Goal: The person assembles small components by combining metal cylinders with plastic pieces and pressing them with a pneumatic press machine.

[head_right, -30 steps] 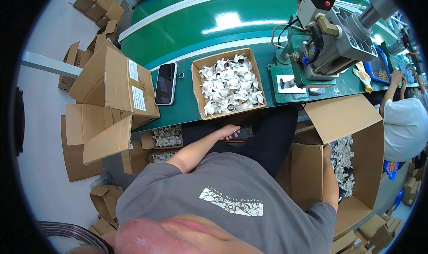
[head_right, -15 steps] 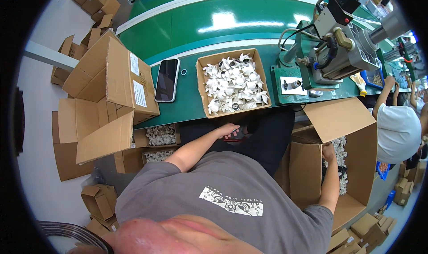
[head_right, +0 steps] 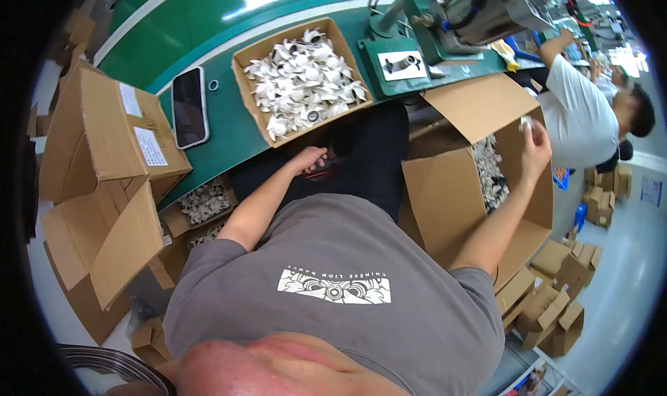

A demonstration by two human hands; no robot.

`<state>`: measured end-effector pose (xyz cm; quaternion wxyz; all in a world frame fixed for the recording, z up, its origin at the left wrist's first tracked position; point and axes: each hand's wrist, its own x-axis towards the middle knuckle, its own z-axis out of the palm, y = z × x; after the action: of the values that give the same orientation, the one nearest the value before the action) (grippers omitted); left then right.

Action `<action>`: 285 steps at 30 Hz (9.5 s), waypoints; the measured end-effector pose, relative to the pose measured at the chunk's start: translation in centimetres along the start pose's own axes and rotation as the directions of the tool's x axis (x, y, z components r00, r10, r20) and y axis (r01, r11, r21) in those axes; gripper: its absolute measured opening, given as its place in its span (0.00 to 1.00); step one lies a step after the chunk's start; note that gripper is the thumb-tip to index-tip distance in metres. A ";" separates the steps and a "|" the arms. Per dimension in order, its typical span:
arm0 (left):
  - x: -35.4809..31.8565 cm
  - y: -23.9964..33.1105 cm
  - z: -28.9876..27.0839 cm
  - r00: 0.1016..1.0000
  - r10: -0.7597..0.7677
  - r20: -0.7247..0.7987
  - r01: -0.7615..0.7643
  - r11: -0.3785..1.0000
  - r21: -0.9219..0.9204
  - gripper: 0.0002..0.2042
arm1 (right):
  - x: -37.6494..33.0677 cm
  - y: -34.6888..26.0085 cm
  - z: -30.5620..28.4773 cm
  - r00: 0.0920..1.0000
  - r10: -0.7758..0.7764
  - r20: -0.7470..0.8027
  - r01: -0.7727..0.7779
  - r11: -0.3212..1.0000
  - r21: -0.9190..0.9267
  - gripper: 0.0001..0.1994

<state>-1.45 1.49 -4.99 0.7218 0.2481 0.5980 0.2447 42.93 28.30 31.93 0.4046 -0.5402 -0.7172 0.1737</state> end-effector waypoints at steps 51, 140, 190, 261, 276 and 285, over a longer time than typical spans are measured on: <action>-0.3 0.3 -0.2 0.999 -0.020 -0.038 0.020 1.000 -0.003 0.19 | 0.4 -7.4 21.0 0.865 -0.289 0.410 0.390 0.901 -0.188 0.12; -2.7 1.9 -0.5 0.988 -0.084 0.126 0.106 0.978 -0.179 0.12 | -2.8 -14.5 22.7 0.967 0.022 0.256 -0.087 0.966 0.245 0.14; -10.1 3.0 0.4 0.849 0.376 -0.371 -0.399 0.917 0.016 0.08 | -9.7 31.2 13.0 0.718 0.294 0.631 -0.100 0.940 -0.325 0.12; -4.1 1.9 -0.4 0.973 0.103 -0.208 -0.143 0.972 -0.187 0.12 | 1.5 -14.4 20.7 0.591 0.237 0.771 -0.680 0.661 0.319 0.15; -4.4 2.1 -0.2 0.961 0.098 -0.259 -0.139 0.980 -0.145 0.11 | 2.5 -11.9 17.9 0.679 0.055 0.732 0.183 0.953 -0.241 0.16; -4.4 1.8 -0.1 0.957 0.116 -0.264 -0.148 0.984 -0.104 0.12 | -2.6 -15.6 18.8 0.897 -0.142 0.420 0.121 0.990 0.077 0.18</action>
<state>-2.42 -0.01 -0.53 0.6341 0.2090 0.6524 0.3587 18.82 23.96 30.07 0.2631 -0.4298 -0.8182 0.2768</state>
